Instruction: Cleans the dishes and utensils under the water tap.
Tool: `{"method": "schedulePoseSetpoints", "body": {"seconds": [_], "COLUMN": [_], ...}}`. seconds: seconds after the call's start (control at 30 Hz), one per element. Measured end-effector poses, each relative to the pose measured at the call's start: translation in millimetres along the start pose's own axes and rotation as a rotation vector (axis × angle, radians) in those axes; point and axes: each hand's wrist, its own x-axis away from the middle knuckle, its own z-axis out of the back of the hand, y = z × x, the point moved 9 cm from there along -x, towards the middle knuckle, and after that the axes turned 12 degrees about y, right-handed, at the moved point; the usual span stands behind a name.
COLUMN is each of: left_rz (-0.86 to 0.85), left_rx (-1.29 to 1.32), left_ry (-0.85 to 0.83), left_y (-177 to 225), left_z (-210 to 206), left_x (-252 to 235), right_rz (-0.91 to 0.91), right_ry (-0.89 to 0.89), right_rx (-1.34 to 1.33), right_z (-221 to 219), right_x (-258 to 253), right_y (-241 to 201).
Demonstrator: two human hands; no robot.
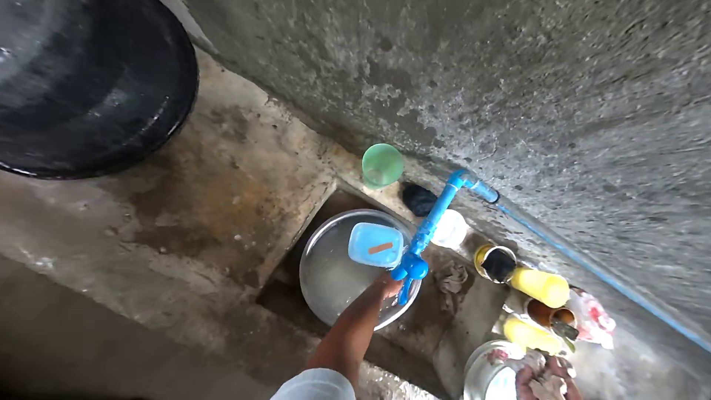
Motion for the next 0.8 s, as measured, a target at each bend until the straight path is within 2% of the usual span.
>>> {"method": "schedulePoseSetpoints", "body": {"seconds": [0.07,0.13,0.3,0.43,0.57,0.67,0.73,0.8], "left_rz": [-0.031,-0.035,0.017,-0.159,-0.211,-0.163,-0.209,-0.247], "left_rx": [-0.24,-0.433,-0.479,-0.559,-0.344,-0.159,0.054,0.365], "left_ry": [-0.117,-0.164,-0.089,-0.086,0.175,0.475,0.716,0.842], "left_y": [-17.5,-38.5,-63.2,-49.8,-37.8,-29.3,-24.4,-20.7], "left_z": [-10.4,-8.3,23.4,29.8,55.7,95.8,119.8,131.9], "left_x": [-2.0,7.1,33.6,42.5,75.3,132.4,173.0,205.1], "right_rz": [-0.015,-0.025,-0.042,-0.045,-0.026,0.011,-0.007,-0.011], "right_ry": [0.006,0.024,-0.005,-0.024,-0.079,-0.152,-0.178,-0.191], "right_rx": [0.005,0.017,0.02,0.008,0.014,0.072,0.082,0.078], "right_z": [-1.6,-1.7,1.0,4.3,1.8,-5.3,-9.9,-17.1], "right_x": [1.2,3.4,9.5,20.1,34.7,50.9,61.2,66.4], "right_y": [3.0,5.1,10.2,7.3,0.1,-1.1,4.8,14.2]}}
